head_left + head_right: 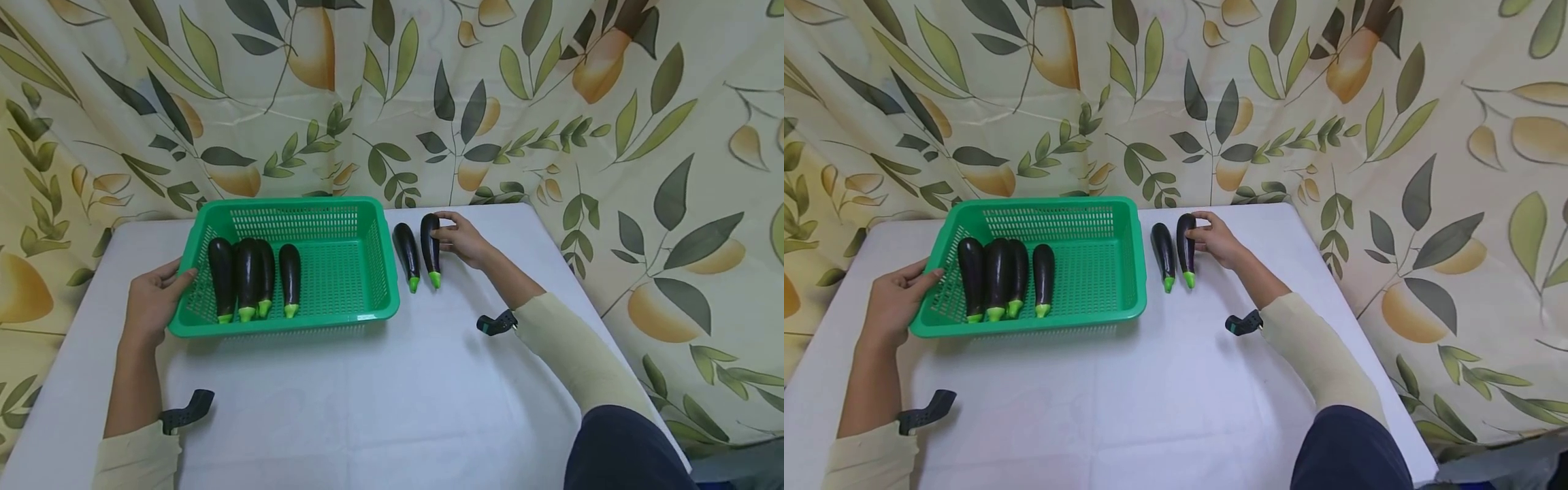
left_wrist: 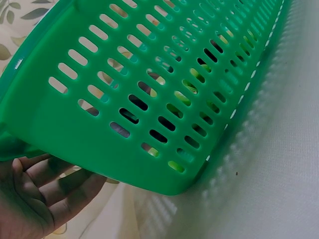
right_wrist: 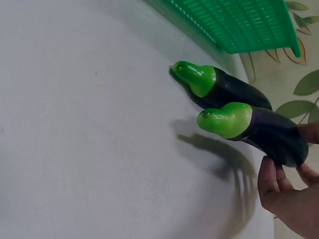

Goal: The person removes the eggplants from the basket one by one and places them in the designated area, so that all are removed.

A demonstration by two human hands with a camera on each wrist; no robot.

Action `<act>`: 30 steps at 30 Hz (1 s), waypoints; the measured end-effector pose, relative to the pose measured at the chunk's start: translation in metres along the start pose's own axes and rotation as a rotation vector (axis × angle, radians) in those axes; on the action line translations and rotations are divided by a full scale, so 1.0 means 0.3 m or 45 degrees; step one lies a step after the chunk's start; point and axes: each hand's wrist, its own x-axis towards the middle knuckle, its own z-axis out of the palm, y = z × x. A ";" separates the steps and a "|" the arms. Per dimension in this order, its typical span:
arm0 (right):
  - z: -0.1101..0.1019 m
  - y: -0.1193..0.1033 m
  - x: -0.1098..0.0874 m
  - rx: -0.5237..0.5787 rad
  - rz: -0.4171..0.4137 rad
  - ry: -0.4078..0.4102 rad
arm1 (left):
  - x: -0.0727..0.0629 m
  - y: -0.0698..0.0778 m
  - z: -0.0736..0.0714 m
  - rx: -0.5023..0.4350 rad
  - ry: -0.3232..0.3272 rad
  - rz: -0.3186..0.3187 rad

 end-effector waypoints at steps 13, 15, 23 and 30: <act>0.004 0.037 0.069 -0.099 0.030 0.046 | 0.005 -0.003 0.001 0.027 0.013 -0.019; 0.009 0.040 0.073 -0.141 0.045 0.048 | 0.005 -0.005 0.002 0.031 0.015 -0.017; 0.026 0.032 0.070 -0.209 0.082 0.089 | 0.004 -0.003 0.005 0.015 0.015 0.006; 0.026 0.032 0.063 -0.244 0.111 0.064 | 0.001 -0.001 0.002 0.035 0.016 0.002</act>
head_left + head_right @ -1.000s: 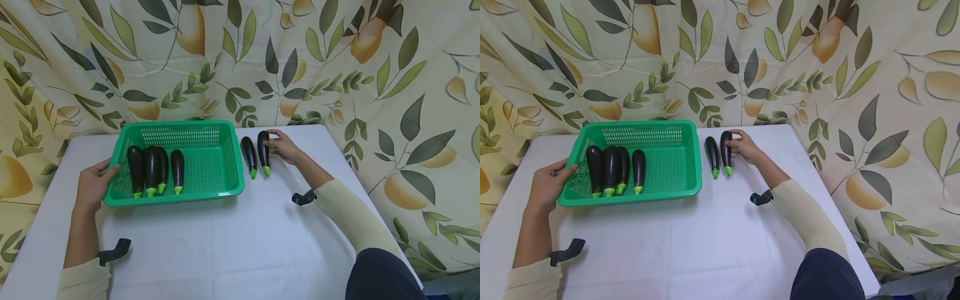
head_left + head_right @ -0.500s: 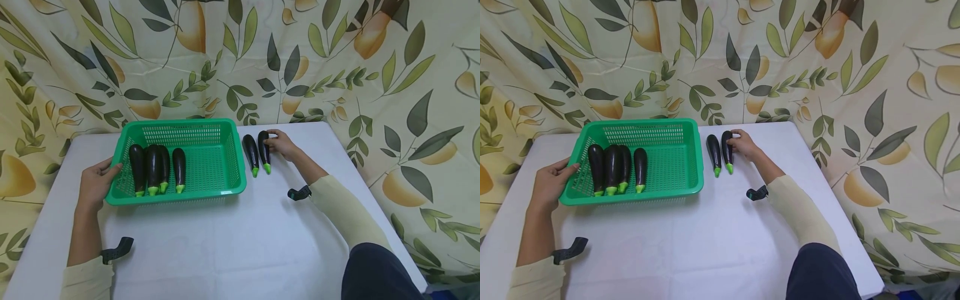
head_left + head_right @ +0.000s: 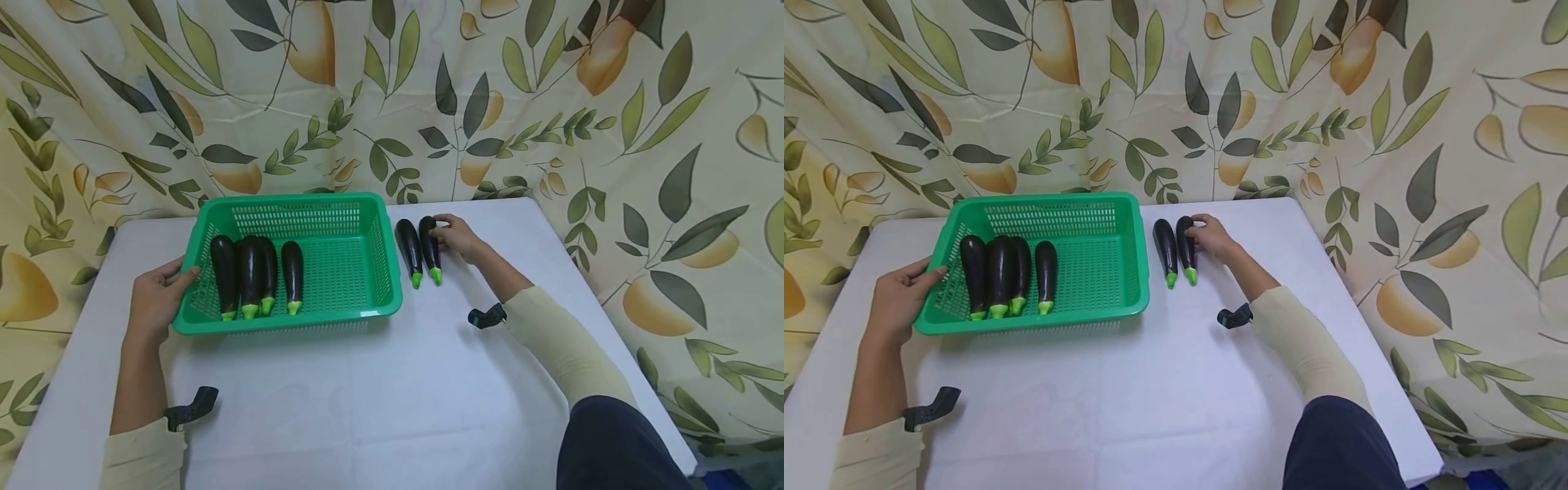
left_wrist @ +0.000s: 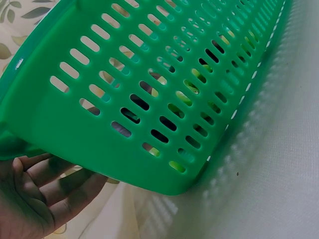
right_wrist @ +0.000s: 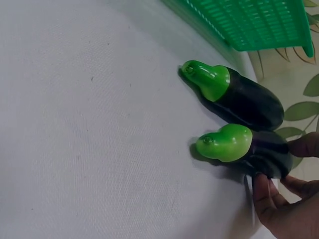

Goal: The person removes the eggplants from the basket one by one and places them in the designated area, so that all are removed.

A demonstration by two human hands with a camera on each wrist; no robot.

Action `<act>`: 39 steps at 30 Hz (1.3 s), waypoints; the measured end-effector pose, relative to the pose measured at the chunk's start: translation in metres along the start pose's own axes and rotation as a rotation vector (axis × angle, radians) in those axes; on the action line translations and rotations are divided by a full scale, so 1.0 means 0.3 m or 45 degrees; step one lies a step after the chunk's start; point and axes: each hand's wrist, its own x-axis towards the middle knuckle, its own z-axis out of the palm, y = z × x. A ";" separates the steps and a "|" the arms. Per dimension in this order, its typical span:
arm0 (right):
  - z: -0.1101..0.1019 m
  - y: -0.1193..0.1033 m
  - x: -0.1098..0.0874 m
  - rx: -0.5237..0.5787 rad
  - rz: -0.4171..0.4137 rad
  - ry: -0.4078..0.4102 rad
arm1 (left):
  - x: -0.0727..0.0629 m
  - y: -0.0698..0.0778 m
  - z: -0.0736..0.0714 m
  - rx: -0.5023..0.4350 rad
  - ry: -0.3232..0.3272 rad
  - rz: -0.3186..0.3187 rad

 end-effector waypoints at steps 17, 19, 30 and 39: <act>0.018 -0.003 -0.007 -0.042 -0.017 0.052 | -0.001 -0.001 -0.003 0.007 0.000 -0.003; 0.022 -0.004 -0.008 -0.044 -0.031 0.052 | -0.002 0.000 -0.002 0.013 0.001 0.003; 0.028 -0.001 -0.006 -0.091 -0.046 0.073 | 0.004 -0.001 -0.001 0.015 -0.002 -0.016; 0.028 0.005 -0.011 -0.099 -0.050 0.080 | -0.002 0.001 0.002 0.004 -0.002 -0.004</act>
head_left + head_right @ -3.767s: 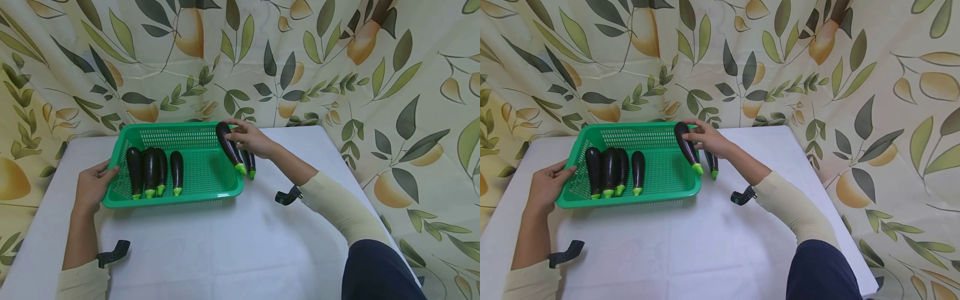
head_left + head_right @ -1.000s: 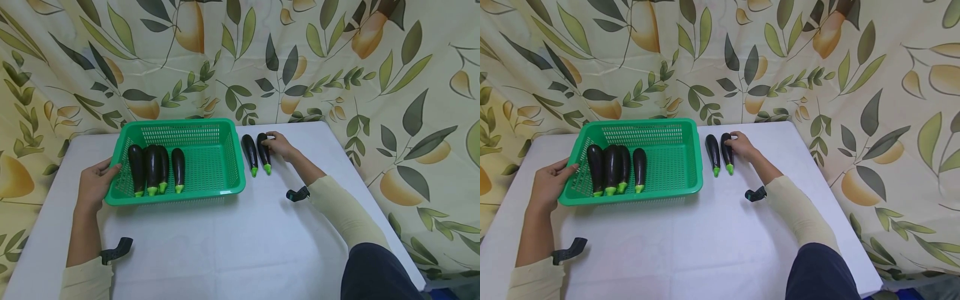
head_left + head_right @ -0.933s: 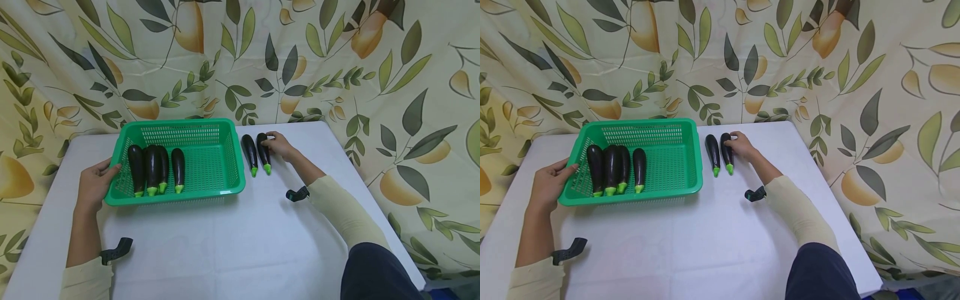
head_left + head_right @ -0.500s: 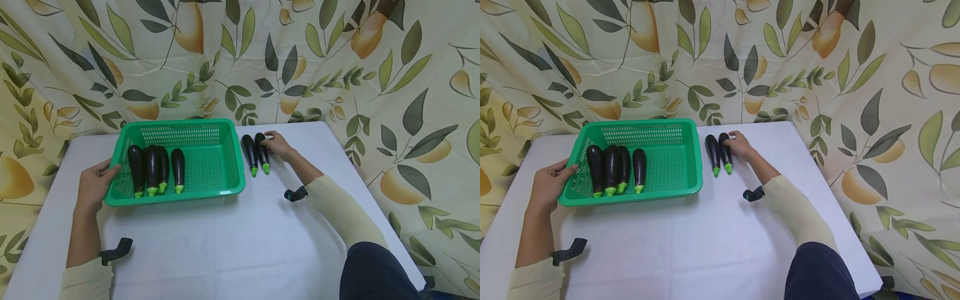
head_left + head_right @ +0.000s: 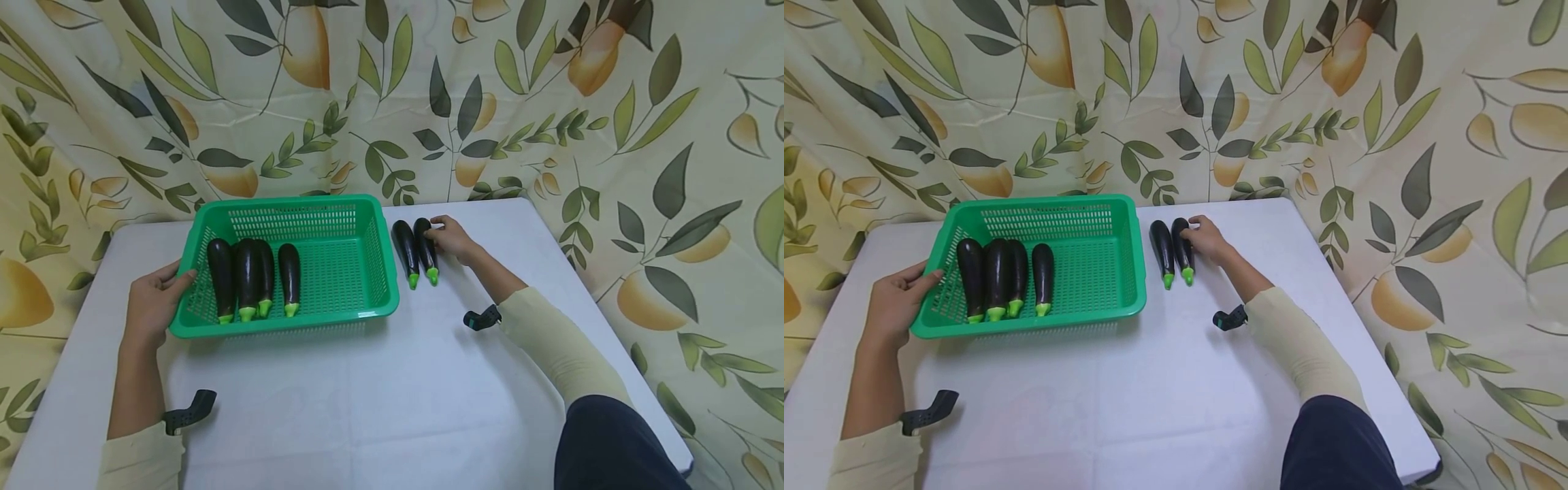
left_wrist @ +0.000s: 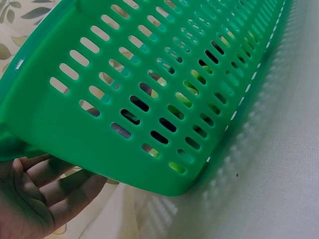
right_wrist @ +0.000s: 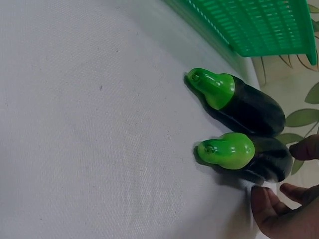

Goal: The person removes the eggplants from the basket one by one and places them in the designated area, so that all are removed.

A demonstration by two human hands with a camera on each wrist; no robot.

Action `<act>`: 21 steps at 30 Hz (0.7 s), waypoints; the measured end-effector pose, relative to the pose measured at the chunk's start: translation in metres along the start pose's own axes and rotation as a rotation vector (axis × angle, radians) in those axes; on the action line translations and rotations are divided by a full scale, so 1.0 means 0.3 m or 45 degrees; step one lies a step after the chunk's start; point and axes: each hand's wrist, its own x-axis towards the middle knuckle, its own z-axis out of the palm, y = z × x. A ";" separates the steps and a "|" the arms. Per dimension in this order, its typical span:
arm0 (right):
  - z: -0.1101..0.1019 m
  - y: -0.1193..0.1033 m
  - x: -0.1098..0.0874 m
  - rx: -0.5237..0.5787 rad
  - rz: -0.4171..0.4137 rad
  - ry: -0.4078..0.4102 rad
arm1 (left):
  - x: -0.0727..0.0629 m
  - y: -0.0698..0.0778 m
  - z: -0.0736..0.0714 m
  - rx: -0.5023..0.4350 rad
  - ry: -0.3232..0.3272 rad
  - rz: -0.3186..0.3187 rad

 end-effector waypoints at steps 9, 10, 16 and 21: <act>-0.009 -0.027 -0.004 -0.201 -0.113 0.175 | 0.007 -0.002 -0.006 -0.012 -0.017 -0.018; -0.010 -0.031 -0.005 -0.197 -0.138 0.194 | 0.007 -0.001 -0.007 -0.015 -0.017 -0.017; -0.001 -0.066 -0.016 -0.157 -0.243 0.286 | 0.003 0.002 -0.008 -0.014 -0.019 -0.003; 0.022 -0.110 -0.037 -0.117 -0.341 0.328 | 0.004 0.000 -0.011 -0.036 -0.024 -0.007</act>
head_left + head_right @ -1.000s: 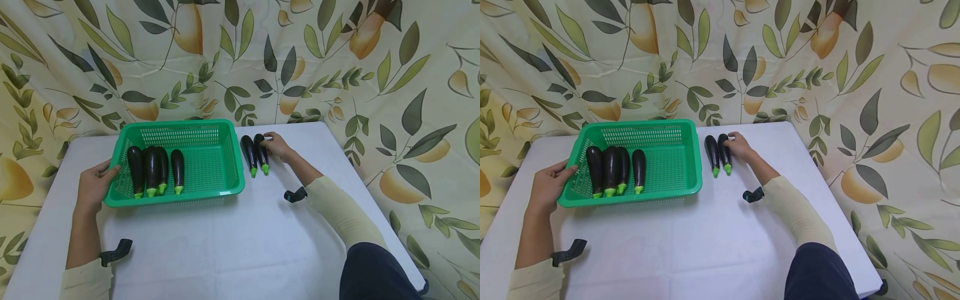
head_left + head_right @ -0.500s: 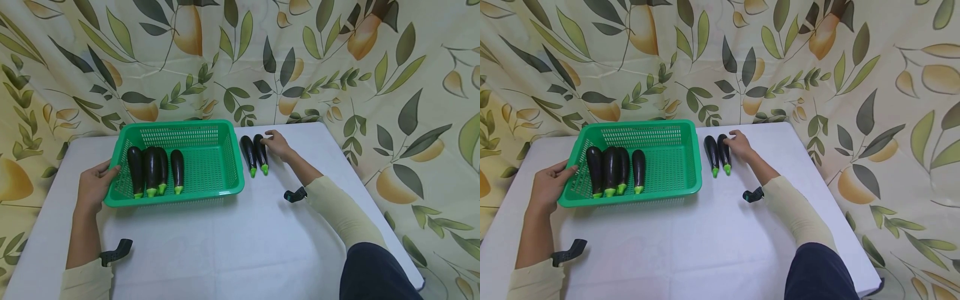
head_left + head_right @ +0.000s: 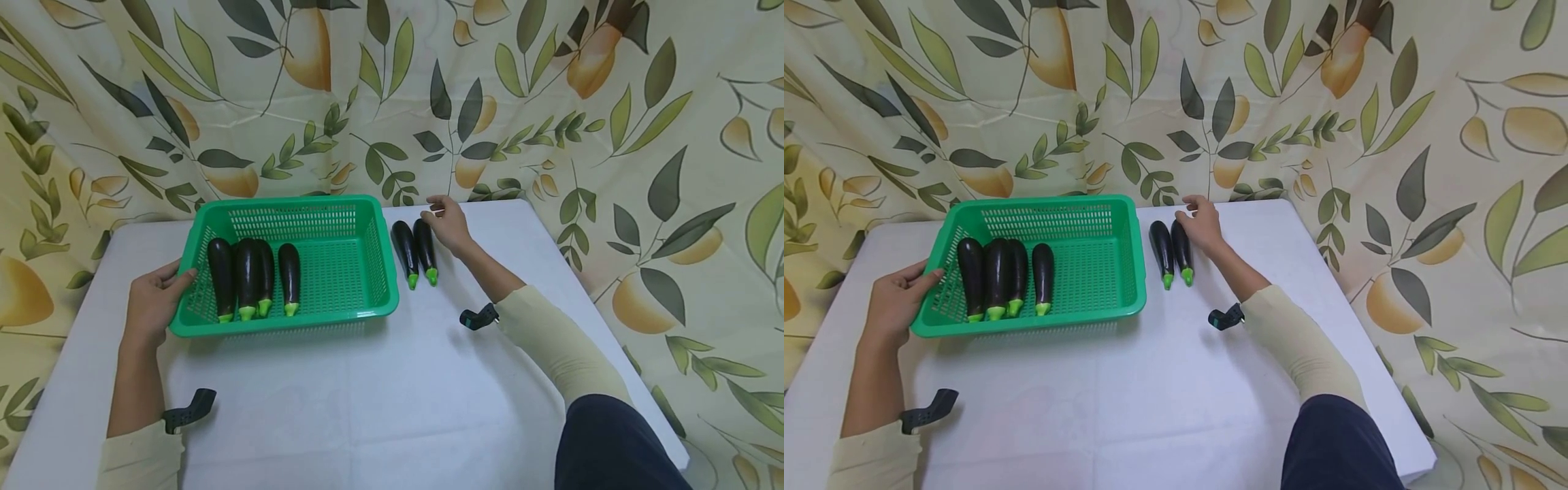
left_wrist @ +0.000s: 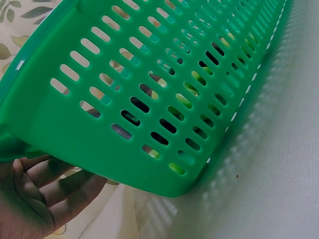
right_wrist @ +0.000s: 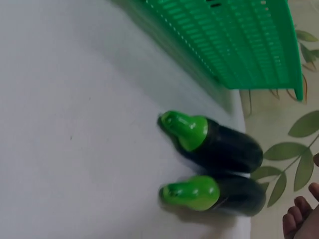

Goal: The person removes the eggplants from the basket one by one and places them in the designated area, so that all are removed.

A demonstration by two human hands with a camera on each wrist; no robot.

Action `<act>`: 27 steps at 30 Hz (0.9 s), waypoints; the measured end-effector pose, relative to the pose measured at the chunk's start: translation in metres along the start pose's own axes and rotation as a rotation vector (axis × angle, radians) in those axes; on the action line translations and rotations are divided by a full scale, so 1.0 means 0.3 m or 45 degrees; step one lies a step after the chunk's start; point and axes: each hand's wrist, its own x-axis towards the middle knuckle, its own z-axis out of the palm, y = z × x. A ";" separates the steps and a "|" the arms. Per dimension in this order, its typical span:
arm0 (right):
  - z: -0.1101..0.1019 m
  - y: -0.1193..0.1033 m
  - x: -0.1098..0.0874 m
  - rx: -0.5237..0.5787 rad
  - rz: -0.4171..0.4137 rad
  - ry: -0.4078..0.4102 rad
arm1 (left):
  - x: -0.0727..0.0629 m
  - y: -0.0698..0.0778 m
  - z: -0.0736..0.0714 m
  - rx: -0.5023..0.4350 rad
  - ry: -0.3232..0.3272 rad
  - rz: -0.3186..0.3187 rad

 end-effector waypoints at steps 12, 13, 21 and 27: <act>0.061 -0.171 -0.035 0.179 -0.263 -0.072 | -0.005 0.008 0.004 0.027 0.006 0.015; 0.068 -0.186 -0.038 0.202 -0.281 -0.092 | -0.005 0.008 0.005 0.028 0.007 0.018; 0.134 -0.307 -0.052 0.331 -0.376 -0.280 | -0.005 0.005 0.008 0.021 0.009 0.021; 0.181 -0.399 -0.045 0.378 -0.294 -0.483 | -0.006 0.005 0.007 0.016 0.014 0.020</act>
